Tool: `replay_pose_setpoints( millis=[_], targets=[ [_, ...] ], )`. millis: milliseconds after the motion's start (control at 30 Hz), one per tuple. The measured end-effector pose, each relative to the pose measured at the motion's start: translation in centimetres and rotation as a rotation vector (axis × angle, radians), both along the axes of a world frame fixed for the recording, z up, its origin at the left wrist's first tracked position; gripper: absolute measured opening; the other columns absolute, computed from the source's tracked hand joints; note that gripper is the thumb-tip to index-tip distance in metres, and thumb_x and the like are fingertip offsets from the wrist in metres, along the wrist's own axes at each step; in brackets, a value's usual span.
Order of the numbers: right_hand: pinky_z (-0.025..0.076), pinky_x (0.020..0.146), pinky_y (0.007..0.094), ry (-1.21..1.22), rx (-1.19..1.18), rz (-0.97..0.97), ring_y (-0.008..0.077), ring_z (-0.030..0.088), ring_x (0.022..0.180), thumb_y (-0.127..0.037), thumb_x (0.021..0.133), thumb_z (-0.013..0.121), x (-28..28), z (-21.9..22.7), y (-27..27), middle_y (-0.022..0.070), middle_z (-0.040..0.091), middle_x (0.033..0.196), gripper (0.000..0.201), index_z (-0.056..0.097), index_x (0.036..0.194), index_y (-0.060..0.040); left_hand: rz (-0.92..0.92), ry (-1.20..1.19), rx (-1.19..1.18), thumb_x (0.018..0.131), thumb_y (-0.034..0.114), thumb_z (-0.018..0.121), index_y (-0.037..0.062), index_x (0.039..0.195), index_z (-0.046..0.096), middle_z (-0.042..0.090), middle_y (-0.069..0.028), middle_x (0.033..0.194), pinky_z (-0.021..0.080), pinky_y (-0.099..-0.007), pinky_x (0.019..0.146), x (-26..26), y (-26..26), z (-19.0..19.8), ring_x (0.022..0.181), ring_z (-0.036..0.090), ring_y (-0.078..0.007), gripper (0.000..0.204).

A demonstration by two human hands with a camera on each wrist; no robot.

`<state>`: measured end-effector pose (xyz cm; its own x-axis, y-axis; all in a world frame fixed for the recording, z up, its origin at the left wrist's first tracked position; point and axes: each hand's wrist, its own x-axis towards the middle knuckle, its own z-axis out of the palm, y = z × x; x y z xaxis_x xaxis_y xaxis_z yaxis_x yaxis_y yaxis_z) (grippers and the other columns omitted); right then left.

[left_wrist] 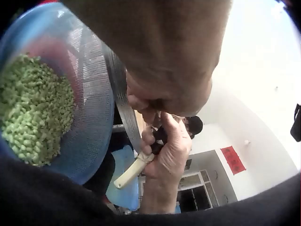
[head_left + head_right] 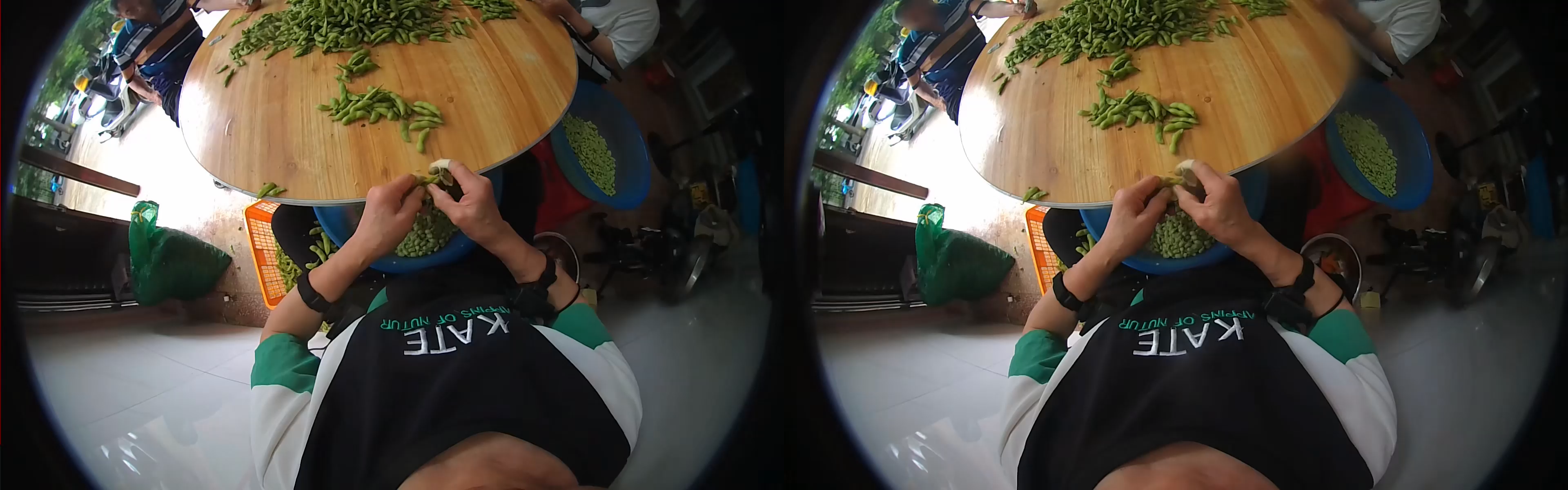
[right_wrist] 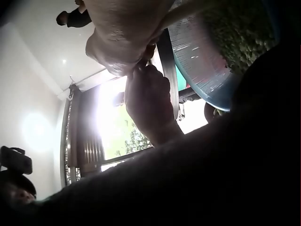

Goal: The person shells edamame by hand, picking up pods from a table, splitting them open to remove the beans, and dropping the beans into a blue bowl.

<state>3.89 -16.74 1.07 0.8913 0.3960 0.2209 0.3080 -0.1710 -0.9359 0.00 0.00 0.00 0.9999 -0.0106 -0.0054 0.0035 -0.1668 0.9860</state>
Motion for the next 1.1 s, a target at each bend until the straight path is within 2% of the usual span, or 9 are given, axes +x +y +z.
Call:
replay_pose_setpoints(
  millis=[67, 200, 400, 500, 600, 667, 900, 967, 1100],
  targets=[
    [0.046, 0.061, 0.0259, -0.178, -0.043, -0.015, 0.0120, 0.056, 0.068, -0.002, 0.082, 0.061, 0.0, -0.4, 0.1, 0.0110, 0.060, 0.079, 0.019, 0.057, 0.100, 0.0013, -0.029, -0.043, 0.045, 0.089, 0.011, 0.057, -0.0038, 0.088, 0.058, 0.060, -0.0097, 0.064, 0.043, -0.0281, 0.053, -0.2, 0.0, 0.1, 0.059, 0.057, -0.0110, 0.015],
    [0.045, 0.059, 0.0263, -0.388, -0.168, -0.067, 0.0103, 0.054, 0.066, -0.001, 0.081, 0.061, 0.8, -0.8, -0.8, 0.0105, 0.058, 0.075, 0.016, 0.057, 0.096, 0.0020, -0.013, 0.021, 0.044, 0.089, 0.010, 0.057, -0.0046, 0.087, 0.058, 0.061, -0.0081, 0.064, 0.043, -0.0266, 0.052, -0.3, -0.2, 0.1, 0.058, 0.057, -0.0104, 0.015],
    [0.044, 0.057, 0.0280, -0.055, -0.042, 0.128, 0.0134, 0.054, 0.063, 0.000, 0.079, 0.061, 0.5, -1.1, -1.5, 0.0105, 0.057, 0.072, 0.015, 0.057, 0.093, 0.0023, -0.111, 0.292, -0.281, 0.084, 0.006, 0.060, -0.0048, 0.089, 0.058, 0.063, -0.0060, 0.069, 0.045, -0.0241, 0.052, -0.4, 0.2, 0.9, 0.059, 0.058, -0.0101, 0.012],
    [0.044, 0.058, 0.0278, -0.207, -0.078, 0.109, 0.0127, 0.054, 0.064, 0.000, 0.079, 0.061, 0.3, -0.7, -1.2, 0.0100, 0.056, 0.070, 0.014, 0.057, 0.092, 0.0025, -0.112, 0.218, -0.267, 0.082, 0.003, 0.061, -0.0041, 0.092, 0.057, 0.064, -0.0065, 0.075, 0.046, -0.0241, 0.051, -0.5, 0.2, -0.6, 0.063, 0.060, -0.0102, 0.013],
    [0.044, 0.057, 0.0319, -0.246, -0.080, 0.060, 0.0220, 0.054, 0.059, -0.003, 0.076, 0.061, 0.4, -0.1, -1.6, 0.0135, 0.056, 0.069, 0.013, 0.056, 0.088, 0.0009, -0.105, -0.130, -0.075, 0.081, 0.000, 0.060, -0.0027, 0.096, 0.058, 0.065, -0.0064, 0.083, 0.047, -0.0219, 0.053, -0.7, -0.1, -1.5, 0.068, 0.060, -0.0091, 0.016],
    [0.043, 0.057, 0.0306, -0.111, -0.054, 0.072, 0.0178, 0.053, 0.059, -0.003, 0.077, 0.061, 0.3, 0.0, -1.9, 0.0117, 0.055, 0.067, 0.012, 0.056, 0.087, 0.0014, 0.027, 0.001, -0.219, 0.081, 0.000, 0.063, -0.0022, 0.100, 0.058, 0.066, -0.0060, 0.087, 0.048, -0.0218, 0.059, -1.6, -0.5, 0.7, 0.073, 0.060, -0.0080, 0.020],
    [0.040, 0.056, 0.0230, 0.227, 0.014, 0.118, 0.0053, 0.048, 0.063, -0.003, 0.082, 0.058, -0.1, -0.2, -1.4, 0.0013, 0.054, 0.067, 0.008, 0.058, 0.088, 0.0016, -0.045, 0.051, -0.271, 0.083, 0.002, 0.068, -0.0021, 0.100, 0.059, 0.065, -0.0048, 0.086, 0.049, -0.0240, 0.064, -2.2, 0.6, 0.4, 0.073, 0.059, -0.0087, 0.019],
    [0.040, 0.054, 0.0225, 0.168, -0.011, 0.186, 0.0051, 0.049, 0.063, -0.002, 0.082, 0.060, -0.1, -0.2, -1.3, 0.0021, 0.056, 0.073, 0.007, 0.059, 0.088, 0.0017, -0.023, -0.047, -0.186, 0.081, -0.001, 0.067, 0.0009, 0.098, 0.061, 0.065, -0.0041, 0.083, 0.046, -0.0227, 0.061, -2.9, 1.5, 0.4, 0.072, 0.059, -0.0086, 0.018],
    [0.044, 0.060, 0.0276, 0.054, -0.002, 0.279, 0.0123, 0.055, 0.067, -0.002, 0.078, 0.063, -0.4, -0.5, -1.3, 0.0084, 0.058, 0.074, 0.007, 0.058, 0.082, 0.0018, 0.119, -0.398, 0.798, 0.081, 0.004, 0.066, 0.0032, 0.095, 0.063, 0.062, -0.0091, 0.078, 0.049, -0.0307, 0.064, -5.2, 7.9, 4.4, 0.071, 0.063, -0.0220, 0.014]
  ],
)
